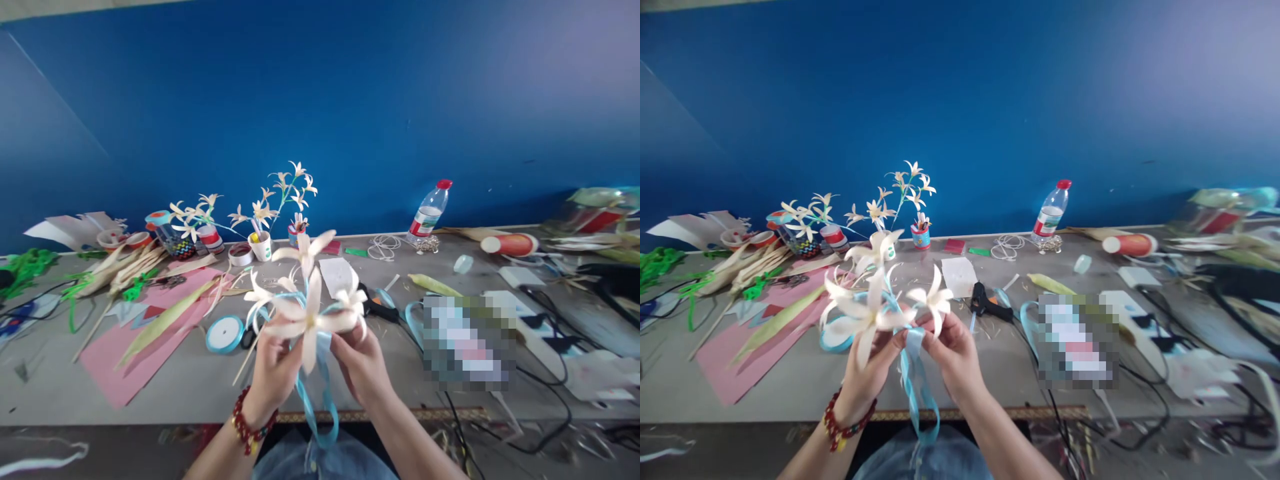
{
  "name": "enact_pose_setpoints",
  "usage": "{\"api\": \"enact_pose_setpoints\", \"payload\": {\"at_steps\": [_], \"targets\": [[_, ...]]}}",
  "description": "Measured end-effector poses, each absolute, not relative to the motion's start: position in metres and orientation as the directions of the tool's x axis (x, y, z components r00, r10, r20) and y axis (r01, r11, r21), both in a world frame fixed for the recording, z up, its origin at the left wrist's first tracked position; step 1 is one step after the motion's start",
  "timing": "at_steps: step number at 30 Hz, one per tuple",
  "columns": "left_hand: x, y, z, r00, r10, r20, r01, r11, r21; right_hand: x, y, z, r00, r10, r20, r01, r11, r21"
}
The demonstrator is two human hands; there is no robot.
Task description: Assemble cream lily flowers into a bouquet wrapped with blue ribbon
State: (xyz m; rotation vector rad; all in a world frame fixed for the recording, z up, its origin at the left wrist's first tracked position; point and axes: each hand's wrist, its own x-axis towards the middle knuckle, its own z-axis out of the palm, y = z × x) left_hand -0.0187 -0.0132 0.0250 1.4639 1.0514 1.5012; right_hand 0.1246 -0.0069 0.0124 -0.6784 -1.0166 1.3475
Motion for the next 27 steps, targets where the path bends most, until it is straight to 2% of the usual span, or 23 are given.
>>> {"api": "enact_pose_setpoints", "payload": {"at_steps": [2,3,5,7,10,12,14,17,20,22,24,25,27], "targets": [[-0.021,-0.012,0.02,-0.053,0.945,0.323,0.053,-0.321,0.946,0.126,-0.006,0.01,0.022,0.932,0.363,-0.21,0.359,-0.909],[-0.022,-0.012,0.019,-0.051,0.951,0.306,0.065,-0.302,0.951,0.127,-0.006,0.009,0.059,0.886,0.461,-0.069,0.464,-0.883],[-0.023,-0.01,0.017,-0.037,0.958,0.285,0.074,-0.281,0.957,0.131,-0.006,0.007,0.079,0.753,0.653,0.16,0.637,-0.754],[-0.024,-0.009,0.018,-0.021,0.958,0.285,0.074,-0.283,0.956,0.135,-0.006,0.006,0.014,0.61,0.792,0.287,0.757,-0.588],[-0.026,-0.007,0.022,0.007,0.954,0.3,0.103,-0.299,0.949,0.141,-0.005,0.003,-0.124,0.497,0.859,0.341,0.834,-0.433],[-0.028,-0.007,0.026,0.021,0.945,0.325,0.159,-0.324,0.933,0.143,-0.006,0.002,-0.153,0.501,0.851,0.317,0.841,-0.438],[-0.03,-0.006,0.031,0.031,0.93,0.367,0.244,-0.363,0.899,0.143,-0.009,0.001,-0.09,0.539,0.837,0.263,0.824,-0.502],[-0.032,-0.003,0.04,0.064,0.888,0.456,0.35,-0.448,0.823,0.136,-0.016,0.003,0.158,0.648,0.745,0.115,0.738,-0.665],[-0.035,-0.001,0.046,0.101,0.844,0.527,0.377,-0.523,0.765,0.126,-0.021,0.006,0.393,0.788,0.474,-0.204,0.577,-0.791],[-0.038,-0.001,0.048,0.103,0.831,0.546,0.393,-0.539,0.745,0.123,-0.022,0.008,0.46,0.843,0.279,-0.394,0.476,-0.786],[-0.041,0.0,0.049,0.114,0.838,0.533,0.414,-0.528,0.742,0.126,-0.021,0.01,0.442,0.89,0.116,-0.532,0.364,-0.765],[-0.043,0.0,0.049,0.126,0.85,0.512,0.417,-0.514,0.75,0.13,-0.02,0.012,0.374,0.927,0.039,-0.594,0.272,-0.757],[-0.048,0.003,0.051,0.153,0.889,0.432,0.406,-0.455,0.793,0.143,-0.015,0.015,0.093,0.989,-0.113,-0.684,-0.019,-0.729]]}}
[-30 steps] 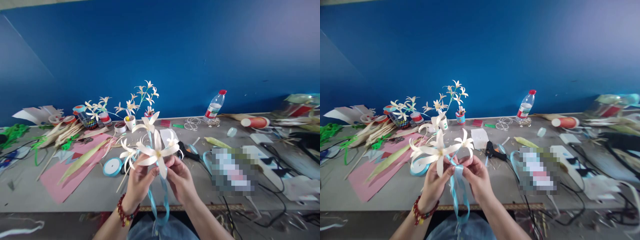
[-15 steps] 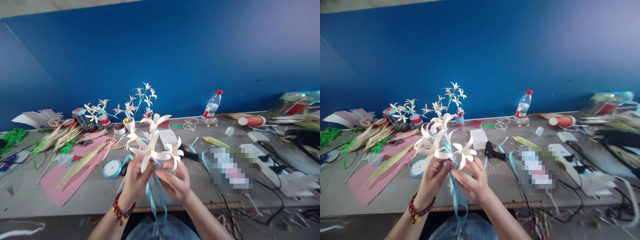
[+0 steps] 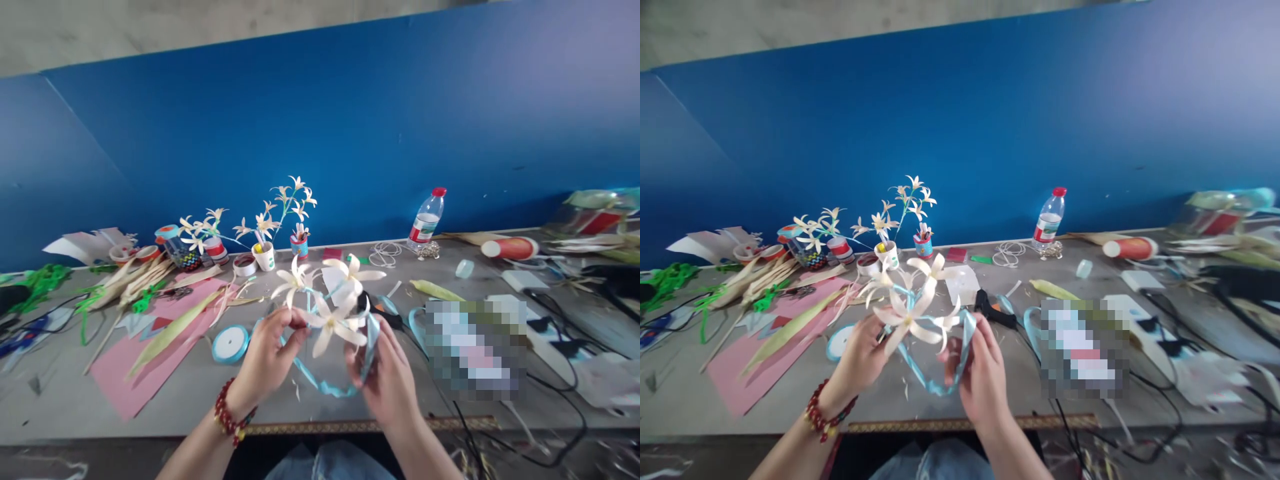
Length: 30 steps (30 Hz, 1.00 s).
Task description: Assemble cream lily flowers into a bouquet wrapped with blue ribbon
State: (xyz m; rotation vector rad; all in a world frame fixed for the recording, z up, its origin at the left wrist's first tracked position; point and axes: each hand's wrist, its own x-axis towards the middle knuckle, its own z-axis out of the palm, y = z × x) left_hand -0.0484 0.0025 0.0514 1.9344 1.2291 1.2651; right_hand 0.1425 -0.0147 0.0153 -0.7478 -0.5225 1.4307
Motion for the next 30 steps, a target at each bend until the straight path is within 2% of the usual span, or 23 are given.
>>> {"api": "enact_pose_setpoints", "payload": {"at_steps": [2,3,6,9,11,13,16,17,19,20,23,26,30], "targets": [[-0.058,0.006,0.055,0.171,0.931,0.322,0.376,-0.364,0.852,0.162,-0.008,0.019,-0.268,0.942,-0.202,-0.633,-0.33,-0.7],[-0.064,0.009,0.058,0.173,0.947,0.269,0.359,-0.315,0.878,0.173,-0.003,0.02,-0.368,0.905,-0.212,-0.595,-0.404,-0.694],[-0.088,0.017,0.064,0.18,0.967,0.18,0.292,-0.227,0.929,0.212,0.012,0.022,-0.402,0.895,-0.193,-0.518,-0.396,-0.758],[-0.11,0.019,0.067,0.185,0.976,0.114,0.235,-0.157,0.959,0.247,0.035,0.018,-0.313,0.941,-0.132,-0.348,-0.243,-0.905],[-0.118,0.016,0.067,0.218,0.975,0.036,0.151,-0.071,0.986,0.259,0.053,0.014,-0.173,0.984,-0.034,-0.077,-0.048,-0.996],[-0.118,0.011,0.065,0.246,0.969,-0.033,0.056,0.02,0.998,0.256,0.065,0.01,0.02,0.986,0.164,0.24,0.155,-0.958],[-0.108,0.003,0.059,0.204,0.978,-0.054,-0.009,0.057,0.998,0.224,0.058,0.006,0.152,0.884,0.442,0.458,0.334,-0.824],[-0.103,0.001,0.057,0.181,0.983,-0.043,-0.001,0.043,0.999,0.208,0.049,0.006,0.098,0.843,0.53,0.487,0.424,-0.764],[-0.092,-0.001,0.052,0.164,0.986,-0.026,0.03,0.021,0.999,0.173,0.027,0.006,-0.106,0.815,0.569,0.341,0.568,-0.749],[-0.087,-0.002,0.05,0.17,0.985,-0.027,0.046,0.019,0.999,0.156,0.017,0.007,-0.202,0.82,0.535,0.255,0.571,-0.78],[-0.076,-0.001,0.045,0.204,0.979,-0.033,0.111,0.01,0.994,0.12,-0.001,0.012,-0.229,0.833,0.504,0.147,0.542,-0.828],[-0.069,-0.001,0.043,0.212,0.977,-0.015,0.124,-0.011,0.992,0.111,-0.001,0.018,-0.214,0.811,0.544,0.171,0.58,-0.797],[-0.064,0.0,0.042,0.211,0.977,-0.031,0.075,0.015,0.997,0.12,0.005,0.023,-0.306,0.754,0.581,0.362,0.656,-0.662]]}}
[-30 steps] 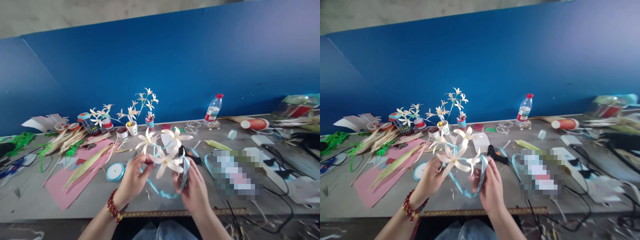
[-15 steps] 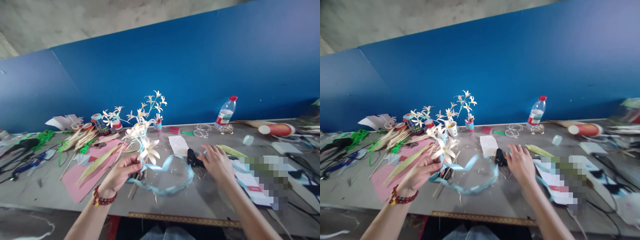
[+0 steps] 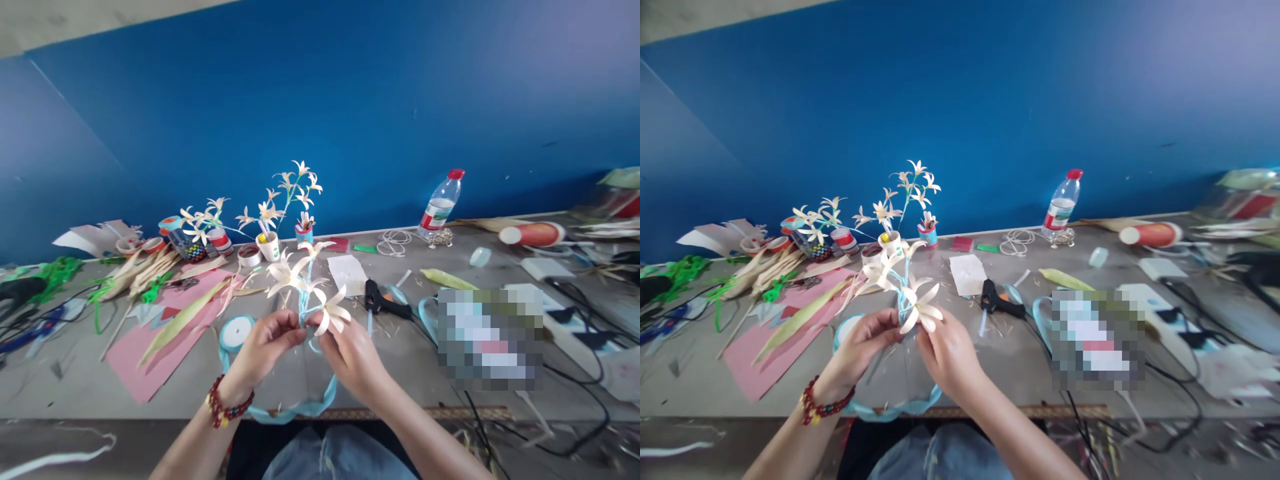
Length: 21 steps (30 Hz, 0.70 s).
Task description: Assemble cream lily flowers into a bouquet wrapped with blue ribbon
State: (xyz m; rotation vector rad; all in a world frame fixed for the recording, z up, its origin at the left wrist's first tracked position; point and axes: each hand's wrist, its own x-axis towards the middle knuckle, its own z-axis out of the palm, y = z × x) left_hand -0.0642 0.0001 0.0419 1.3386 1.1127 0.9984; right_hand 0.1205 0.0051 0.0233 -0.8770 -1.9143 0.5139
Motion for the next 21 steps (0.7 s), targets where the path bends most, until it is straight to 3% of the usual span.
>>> {"api": "enact_pose_setpoints", "payload": {"at_steps": [4,11,17,21], "targets": [[-0.063,0.002,0.04,0.209,0.978,-0.026,0.026,0.021,0.999,0.132,0.006,0.027,-0.356,0.766,0.535,0.5,0.64,-0.583],[-0.066,0.003,0.033,0.357,0.928,-0.107,0.029,0.104,0.994,0.15,0.013,0.034,-0.475,0.769,0.428,0.412,0.624,-0.665],[-0.063,0.004,0.028,0.32,0.942,-0.1,-0.099,0.139,0.985,0.153,0.017,0.037,-0.533,0.664,0.524,0.447,0.747,-0.492],[-0.061,0.005,0.026,0.279,0.955,-0.1,-0.208,0.162,0.965,0.15,0.014,0.038,-0.495,0.691,0.527,0.41,0.72,-0.56]]}}
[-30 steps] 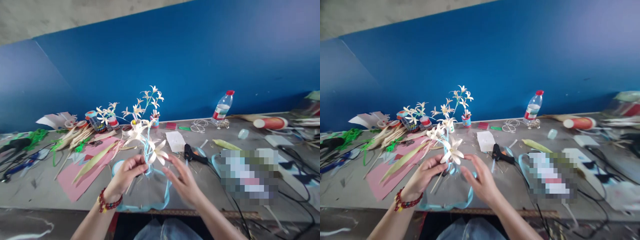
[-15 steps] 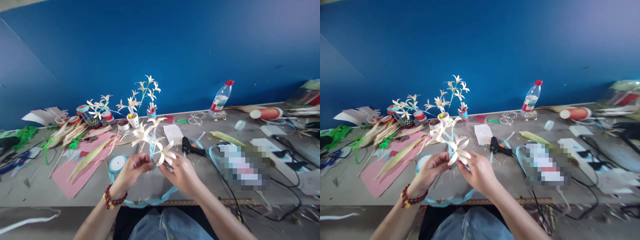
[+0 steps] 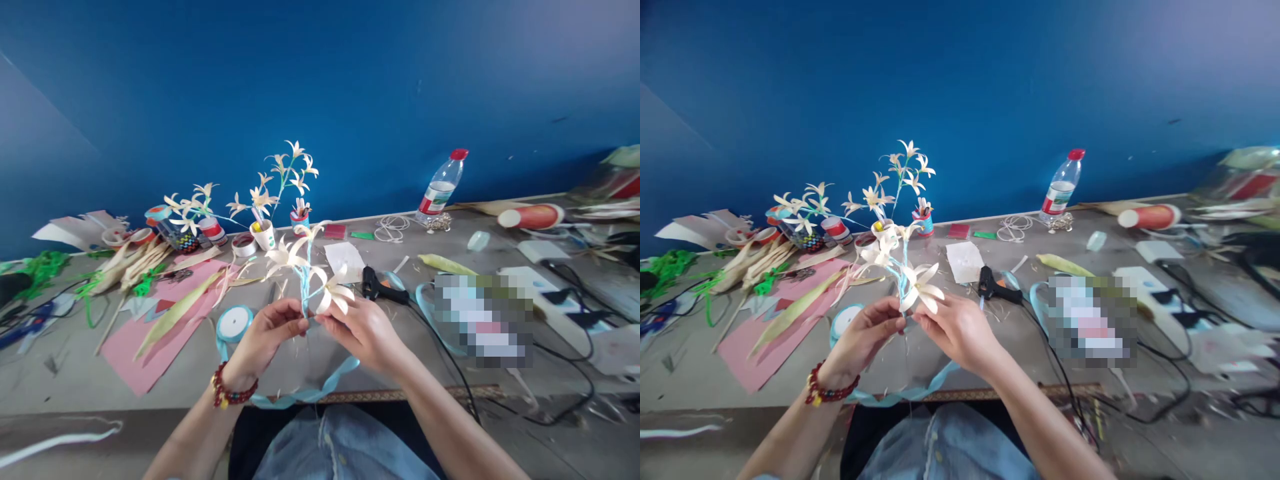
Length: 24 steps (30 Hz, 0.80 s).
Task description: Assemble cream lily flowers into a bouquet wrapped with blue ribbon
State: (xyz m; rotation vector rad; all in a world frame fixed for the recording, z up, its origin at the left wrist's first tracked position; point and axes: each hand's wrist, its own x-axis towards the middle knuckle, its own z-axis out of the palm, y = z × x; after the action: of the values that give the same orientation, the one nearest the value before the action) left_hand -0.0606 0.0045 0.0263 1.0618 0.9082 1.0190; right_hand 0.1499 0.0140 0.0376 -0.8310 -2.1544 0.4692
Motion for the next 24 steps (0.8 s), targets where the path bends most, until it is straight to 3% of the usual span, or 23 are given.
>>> {"api": "enact_pose_setpoints", "payload": {"at_steps": [7,10,15,18,24], "targets": [[-0.0571,0.0073,0.0268,0.272,0.961,-0.056,-0.222,0.119,0.968,0.1441,0.0094,0.0368,-0.385,0.893,0.233,0.3,0.36,-0.883],[-0.0557,0.0079,0.0275,0.295,0.954,-0.049,-0.204,0.113,0.973,0.1436,0.0122,0.0357,-0.387,0.909,0.154,0.206,0.248,-0.947],[-0.0535,0.0066,0.0278,0.303,0.95,-0.068,-0.229,0.142,0.963,0.1431,0.0135,0.0351,-0.365,0.897,0.25,0.098,0.304,-0.947],[-0.0532,0.0057,0.0271,0.295,0.953,-0.07,-0.281,0.157,0.947,0.1446,0.014,0.0336,-0.421,0.875,0.238,0.049,0.284,-0.958],[-0.0539,0.0053,0.0234,0.297,0.953,-0.057,-0.373,0.171,0.912,0.1476,0.0154,0.0294,-0.467,0.836,0.289,0.163,0.403,-0.901]]}}
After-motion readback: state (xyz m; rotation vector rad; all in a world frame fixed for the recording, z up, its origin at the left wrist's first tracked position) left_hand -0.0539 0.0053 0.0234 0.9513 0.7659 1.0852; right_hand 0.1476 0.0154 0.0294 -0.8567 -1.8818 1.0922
